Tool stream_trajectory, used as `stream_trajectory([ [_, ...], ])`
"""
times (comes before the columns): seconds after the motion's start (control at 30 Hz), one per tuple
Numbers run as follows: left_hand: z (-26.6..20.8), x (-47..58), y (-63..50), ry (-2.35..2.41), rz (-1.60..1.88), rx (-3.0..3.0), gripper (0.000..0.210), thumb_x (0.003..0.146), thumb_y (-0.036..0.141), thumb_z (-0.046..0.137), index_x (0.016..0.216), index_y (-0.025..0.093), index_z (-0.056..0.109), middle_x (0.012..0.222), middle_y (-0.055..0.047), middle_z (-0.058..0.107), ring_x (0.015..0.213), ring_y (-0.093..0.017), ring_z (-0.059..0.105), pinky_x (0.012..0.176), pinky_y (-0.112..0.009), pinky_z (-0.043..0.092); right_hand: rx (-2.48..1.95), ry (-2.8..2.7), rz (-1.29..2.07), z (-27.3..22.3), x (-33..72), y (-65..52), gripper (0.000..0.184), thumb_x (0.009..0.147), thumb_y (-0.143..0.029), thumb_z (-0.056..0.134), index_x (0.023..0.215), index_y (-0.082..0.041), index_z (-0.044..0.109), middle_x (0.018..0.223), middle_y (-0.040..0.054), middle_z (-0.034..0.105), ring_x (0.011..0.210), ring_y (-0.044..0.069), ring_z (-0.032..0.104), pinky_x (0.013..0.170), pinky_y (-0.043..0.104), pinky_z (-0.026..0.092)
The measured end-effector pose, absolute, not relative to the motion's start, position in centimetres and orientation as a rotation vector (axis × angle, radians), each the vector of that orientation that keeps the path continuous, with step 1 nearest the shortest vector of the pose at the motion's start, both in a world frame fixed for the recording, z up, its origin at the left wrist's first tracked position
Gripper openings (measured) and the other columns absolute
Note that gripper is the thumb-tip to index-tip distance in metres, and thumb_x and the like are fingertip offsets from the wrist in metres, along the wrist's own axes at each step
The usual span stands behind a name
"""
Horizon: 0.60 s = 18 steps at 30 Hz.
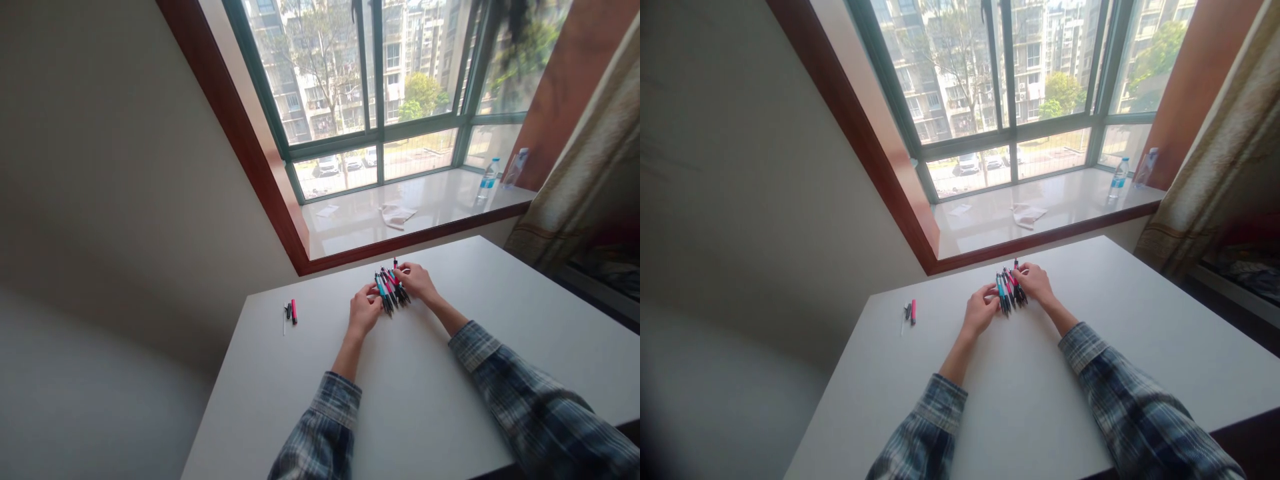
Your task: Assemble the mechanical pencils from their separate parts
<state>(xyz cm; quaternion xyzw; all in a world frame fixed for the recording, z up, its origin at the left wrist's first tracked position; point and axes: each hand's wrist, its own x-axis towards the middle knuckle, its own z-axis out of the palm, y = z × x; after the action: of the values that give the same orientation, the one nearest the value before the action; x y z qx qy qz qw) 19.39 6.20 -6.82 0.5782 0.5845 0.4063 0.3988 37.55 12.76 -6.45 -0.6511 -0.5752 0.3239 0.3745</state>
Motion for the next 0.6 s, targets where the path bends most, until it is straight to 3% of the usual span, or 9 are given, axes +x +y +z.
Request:
stream_trajectory([
  [0.17,-7.0,19.6,6.1,1.392,1.036,1.531,0.047,0.083,0.007,0.065,0.128,0.019,0.071,0.121,-0.009,0.077,0.082,-0.017,0.077,0.083,-0.031,0.062,-1.608,-1.375,1.076,-7.0,38.6,13.2,0.020,0.079,-0.038,0.068,0.076,-0.018,0.066,0.060,0.0026,0.066,0.050,0.013,0.056,0.054,0.025,0.041],
  [0.33,-6.6,19.6,5.6,1.460,1.042,1.597,0.044,0.080,0.006,0.066,0.121,0.020,0.074,0.112,-0.007,0.079,0.080,-0.017,0.076,0.082,-0.030,0.060,-1.518,-1.251,1.277,-6.8,38.7,13.4,0.034,0.087,-0.043,0.057,0.063,-0.020,0.051,0.049,-0.0017,0.050,0.041,0.009,0.039,0.041,0.022,0.030],
  [0.6,-6.1,19.2,5.1,1.561,1.052,1.637,0.023,0.081,0.011,0.067,0.102,0.020,0.074,0.092,-0.004,0.078,0.071,-0.015,0.072,0.073,-0.028,0.057,-1.427,-1.164,1.277,-6.6,38.4,13.4,0.035,0.089,-0.042,0.054,0.062,-0.022,0.044,0.050,-0.0023,0.046,0.040,0.008,0.038,0.038,0.021,0.026],
])
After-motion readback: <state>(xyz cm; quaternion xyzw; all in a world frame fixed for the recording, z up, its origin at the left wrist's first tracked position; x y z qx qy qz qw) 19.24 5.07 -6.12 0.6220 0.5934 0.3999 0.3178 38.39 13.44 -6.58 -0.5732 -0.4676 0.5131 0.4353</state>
